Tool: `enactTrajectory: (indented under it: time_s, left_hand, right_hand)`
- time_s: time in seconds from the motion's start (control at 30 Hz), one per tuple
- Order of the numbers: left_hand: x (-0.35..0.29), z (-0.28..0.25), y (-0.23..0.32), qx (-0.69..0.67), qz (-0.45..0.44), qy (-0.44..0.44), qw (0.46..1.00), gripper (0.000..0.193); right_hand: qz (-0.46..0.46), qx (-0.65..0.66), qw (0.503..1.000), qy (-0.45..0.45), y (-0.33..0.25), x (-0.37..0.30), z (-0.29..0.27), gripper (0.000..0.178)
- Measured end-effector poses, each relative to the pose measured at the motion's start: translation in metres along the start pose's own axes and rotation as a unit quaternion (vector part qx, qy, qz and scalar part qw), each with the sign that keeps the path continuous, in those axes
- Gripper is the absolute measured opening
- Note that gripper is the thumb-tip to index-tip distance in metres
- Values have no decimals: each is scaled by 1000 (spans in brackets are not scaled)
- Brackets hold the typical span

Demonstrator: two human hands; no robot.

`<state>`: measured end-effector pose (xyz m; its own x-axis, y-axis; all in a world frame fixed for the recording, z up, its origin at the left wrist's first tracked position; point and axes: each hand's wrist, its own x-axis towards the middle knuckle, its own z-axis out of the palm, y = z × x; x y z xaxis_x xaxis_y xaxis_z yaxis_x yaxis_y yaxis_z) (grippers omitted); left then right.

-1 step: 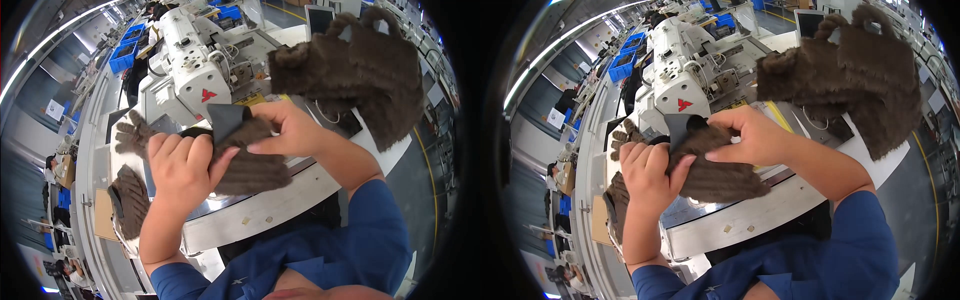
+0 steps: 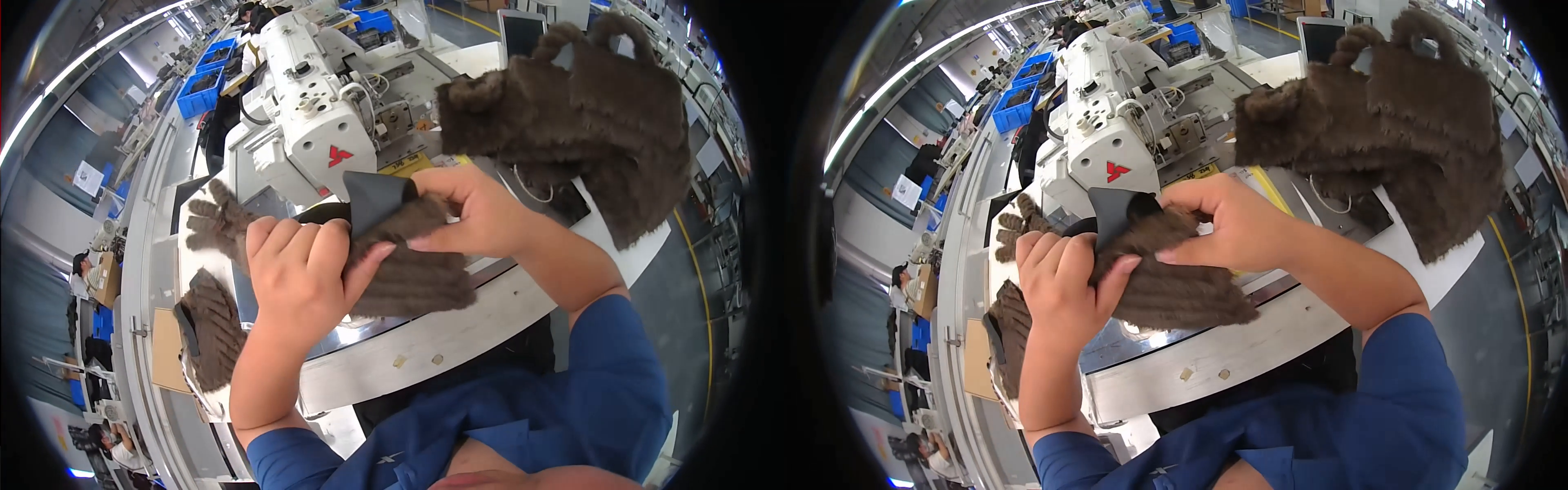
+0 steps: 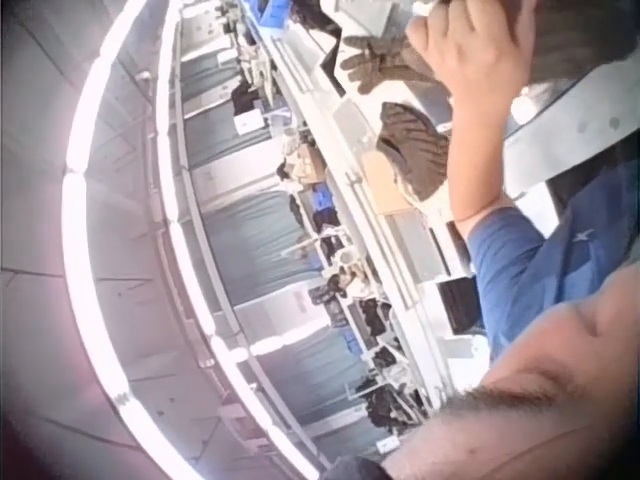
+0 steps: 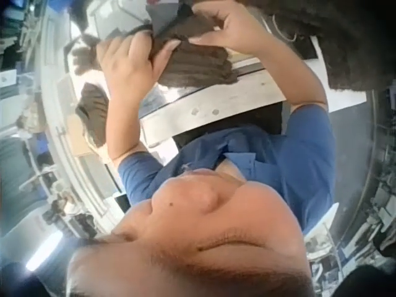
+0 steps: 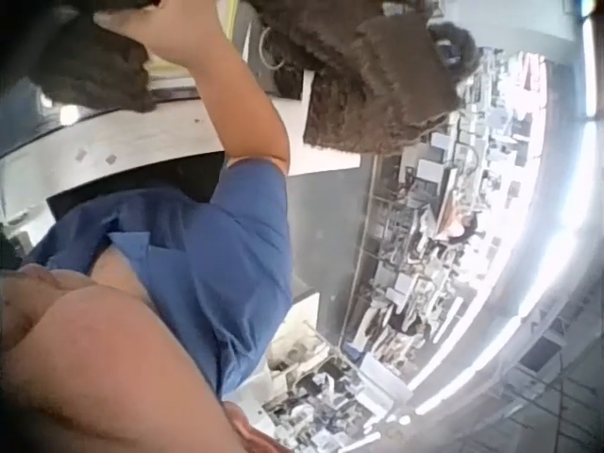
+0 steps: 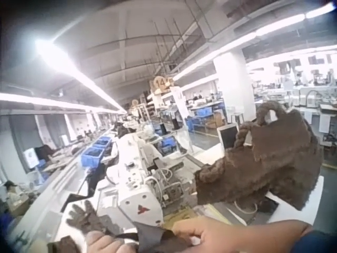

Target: Using an industrial sewing machine to assemble components made of brown fur-like material.

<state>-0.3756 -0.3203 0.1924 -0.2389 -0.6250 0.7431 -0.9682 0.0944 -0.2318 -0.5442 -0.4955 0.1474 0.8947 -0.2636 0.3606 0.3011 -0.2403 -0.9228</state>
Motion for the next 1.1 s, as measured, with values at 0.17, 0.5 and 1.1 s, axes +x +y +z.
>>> enactTrajectory:
  time_s: [0.17,0.5,1.1]
  left_hand:
    - [-30,7,-23,-69,-106,172,977,95]
    - [-67,11,-24,-728,-389,6,565,45]
    - [-138,107,22,-694,-540,-122,459,84]
  right_hand:
    - [-73,-242,965,66,-19,-25,-12,22]
    - [-96,-114,977,154,-26,-45,-14,34]
    - [284,58,957,2,105,-69,-38,54]
